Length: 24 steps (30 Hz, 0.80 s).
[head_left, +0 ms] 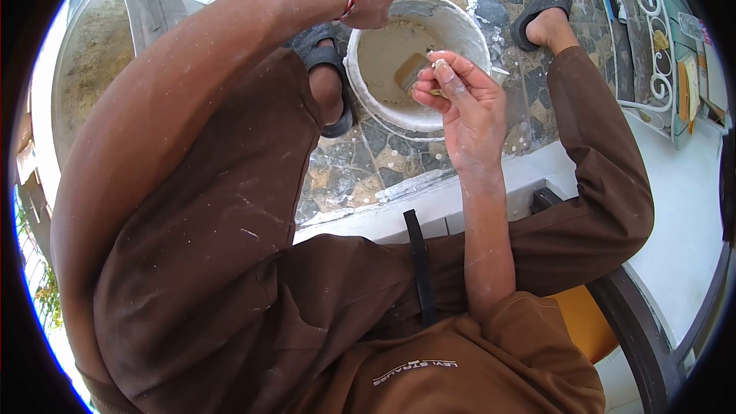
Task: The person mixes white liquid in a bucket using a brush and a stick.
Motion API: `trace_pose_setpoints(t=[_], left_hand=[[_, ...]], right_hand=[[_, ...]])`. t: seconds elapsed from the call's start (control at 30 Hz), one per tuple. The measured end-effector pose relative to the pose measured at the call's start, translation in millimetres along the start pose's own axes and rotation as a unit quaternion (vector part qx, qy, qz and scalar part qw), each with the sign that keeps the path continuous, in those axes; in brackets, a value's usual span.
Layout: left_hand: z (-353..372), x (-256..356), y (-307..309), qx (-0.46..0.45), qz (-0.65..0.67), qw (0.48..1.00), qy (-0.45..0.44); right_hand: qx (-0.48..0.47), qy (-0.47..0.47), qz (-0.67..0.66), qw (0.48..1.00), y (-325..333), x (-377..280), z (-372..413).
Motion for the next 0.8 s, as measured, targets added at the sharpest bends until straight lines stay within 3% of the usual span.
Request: trace_pose_setpoints(t=[0.1, 0.57, 0.8], left_hand=[[0.4, 1.0, 2.2, 0.027, 0.005, 0.999, -0.025], [-5.7, -5.0, -4.2, -0.014, -0.026, 0.998, 0.051], [-5.5, -6.1, -5.1, -0.003, -0.009, 1.000, 0.030]], right_hand=[[0.000, 0.000, -0.013, 1.000, -0.1, 0.2, -0.2], [-0.003, -0.026, -0.034, 0.999, -3.9, -5.8, 0.7], [-0.016, -0.025, -0.034, 0.999, -4.2, -4.4, 1.5]])
Point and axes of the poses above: each hand's wrist, its own z-axis away from the middle knuckle, its own y-axis out of the back of the hand, x = y × z, the point moved 9 cm from there along -z, towards the middle knuckle, and after that the axes turned 11 degrees about z, right-handed, at the moved point
